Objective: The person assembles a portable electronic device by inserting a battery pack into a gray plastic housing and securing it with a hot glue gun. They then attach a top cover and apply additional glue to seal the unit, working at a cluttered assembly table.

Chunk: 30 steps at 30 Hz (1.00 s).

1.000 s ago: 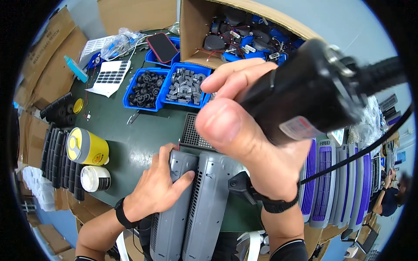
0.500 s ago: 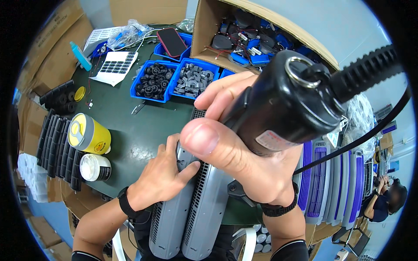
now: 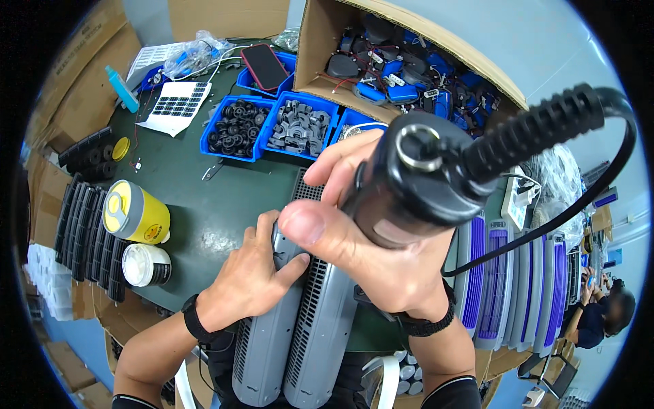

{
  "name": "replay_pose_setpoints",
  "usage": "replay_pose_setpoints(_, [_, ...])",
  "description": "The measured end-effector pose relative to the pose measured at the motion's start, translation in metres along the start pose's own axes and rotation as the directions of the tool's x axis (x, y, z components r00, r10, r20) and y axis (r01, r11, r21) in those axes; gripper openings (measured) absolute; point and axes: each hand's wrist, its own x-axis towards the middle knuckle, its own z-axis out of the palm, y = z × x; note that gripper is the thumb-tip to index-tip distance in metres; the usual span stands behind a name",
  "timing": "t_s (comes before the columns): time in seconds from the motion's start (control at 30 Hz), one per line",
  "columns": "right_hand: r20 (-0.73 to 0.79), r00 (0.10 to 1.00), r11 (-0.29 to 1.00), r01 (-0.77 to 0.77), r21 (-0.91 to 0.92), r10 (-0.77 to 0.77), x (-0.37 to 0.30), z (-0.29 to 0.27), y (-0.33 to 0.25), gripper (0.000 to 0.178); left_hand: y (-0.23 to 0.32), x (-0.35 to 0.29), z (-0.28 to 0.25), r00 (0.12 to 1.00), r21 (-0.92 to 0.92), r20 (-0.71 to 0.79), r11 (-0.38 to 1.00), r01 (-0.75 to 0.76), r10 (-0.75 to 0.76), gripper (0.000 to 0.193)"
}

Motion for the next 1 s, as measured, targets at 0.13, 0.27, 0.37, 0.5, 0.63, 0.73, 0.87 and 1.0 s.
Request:
replay_pose_setpoints(0.13, [0.018,1.0,0.999,-0.006,0.05,0.005,-0.003,0.001,0.004,0.047,-0.003,0.0,0.002,0.999,0.015,-0.02,0.999,-0.03,0.03,0.078])
replay_pose_setpoints(0.27, [0.138,0.99,0.998,-0.01,0.055,0.003,0.0,-0.006,0.006,0.052,-0.001,0.0,0.001,1.0,0.016,-0.007,1.0,-0.019,0.019,0.079])
replay_pose_setpoints(0.37, [0.283,0.956,0.993,0.043,0.107,-0.072,0.01,-0.013,0.006,0.054,0.003,0.0,-0.001,1.0,0.023,0.011,1.0,0.002,-0.002,0.079])
replay_pose_setpoints(0.5, [0.378,0.921,0.99,0.042,0.136,-0.092,0.019,-0.013,0.001,0.051,-0.004,0.003,0.002,0.999,0.035,0.014,0.998,-0.048,0.048,0.08])
replay_pose_setpoints(0.63, [0.258,0.958,0.989,-0.143,0.043,0.127,0.015,0.004,-0.017,0.041,-0.016,0.007,0.012,0.993,0.039,-0.006,0.992,-0.121,0.121,0.081])
replay_pose_setpoints(0.73, [0.227,0.963,0.987,-0.154,0.034,0.143,0.016,0.013,-0.015,0.034,-0.016,0.005,0.012,0.992,0.038,-0.013,0.992,-0.121,0.122,0.081])
replay_pose_setpoints(0.87, [0.216,0.971,0.992,-0.118,0.048,0.105,0.021,0.01,-0.015,0.033,-0.015,0.005,0.012,0.993,0.03,-0.019,0.993,-0.117,0.118,0.081])
replay_pose_setpoints(1.0, [0.147,0.987,0.985,-0.088,0.15,0.066,0.026,-0.002,-0.018,0.031,-0.007,0.001,0.008,0.998,0.026,-0.03,0.998,-0.06,0.061,0.081])
